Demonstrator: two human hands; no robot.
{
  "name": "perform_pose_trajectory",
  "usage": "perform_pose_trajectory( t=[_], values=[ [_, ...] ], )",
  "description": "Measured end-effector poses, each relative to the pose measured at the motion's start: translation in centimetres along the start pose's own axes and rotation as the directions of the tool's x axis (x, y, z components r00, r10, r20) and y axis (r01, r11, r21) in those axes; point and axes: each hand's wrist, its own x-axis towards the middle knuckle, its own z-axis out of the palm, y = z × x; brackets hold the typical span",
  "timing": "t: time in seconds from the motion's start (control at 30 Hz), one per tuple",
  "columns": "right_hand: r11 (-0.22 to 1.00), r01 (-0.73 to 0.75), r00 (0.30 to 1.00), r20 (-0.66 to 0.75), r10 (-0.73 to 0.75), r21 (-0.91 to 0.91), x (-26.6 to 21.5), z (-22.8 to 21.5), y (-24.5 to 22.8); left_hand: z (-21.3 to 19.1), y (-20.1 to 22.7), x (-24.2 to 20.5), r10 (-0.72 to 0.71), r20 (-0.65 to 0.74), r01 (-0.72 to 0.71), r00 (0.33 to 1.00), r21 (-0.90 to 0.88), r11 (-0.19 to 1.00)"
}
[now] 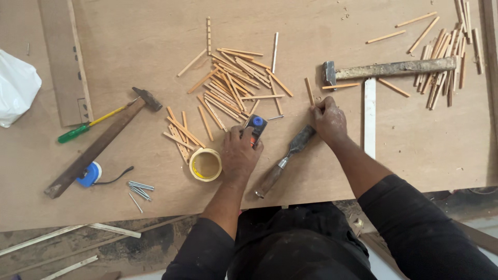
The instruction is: The person uses a hand plane to smooth and shape small wooden sticks on a workbench. They then use a chisel to carve and refine the ends of the sticks. Finally, they use a small cylindrical tool to further shape the wood.
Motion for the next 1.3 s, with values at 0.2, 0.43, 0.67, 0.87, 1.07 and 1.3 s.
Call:
perform_pose_trajectory(
  t=[0.2,0.43,0.67,0.87,1.07,1.3],
  values=[
    [0.999,-0.021,1.000,-0.011,0.021,0.024,-0.1,0.1,-0.1,0.1,-0.1,0.0,-0.008,0.017,0.008,1.000,-0.007,1.000],
    [0.996,-0.055,0.998,0.001,0.055,0.065,-0.7,-0.7,-0.2,0.0,-0.1,0.1,-0.022,0.045,0.022,0.999,0.001,1.000],
    [0.993,-0.099,0.995,-0.013,0.100,0.060,-1.2,-0.5,-0.4,0.0,-0.1,0.0,-0.021,0.036,0.021,0.999,-0.009,1.000],
    [0.996,-0.073,0.996,-0.044,0.075,0.043,-1.0,-0.5,-0.4,0.0,-0.1,0.1,-0.005,0.022,0.005,1.000,0.005,1.000],
    [0.997,-0.074,0.997,-0.039,0.074,-0.002,-1.0,-0.2,0.0,-0.1,-0.1,-0.2,0.025,-0.024,-0.025,0.999,0.003,1.000],
    [0.996,-0.089,0.996,-0.013,0.089,0.018,-0.7,-0.5,0.3,-0.4,0.4,0.0,-0.037,-0.001,0.037,0.999,-0.020,0.999]
  ],
)
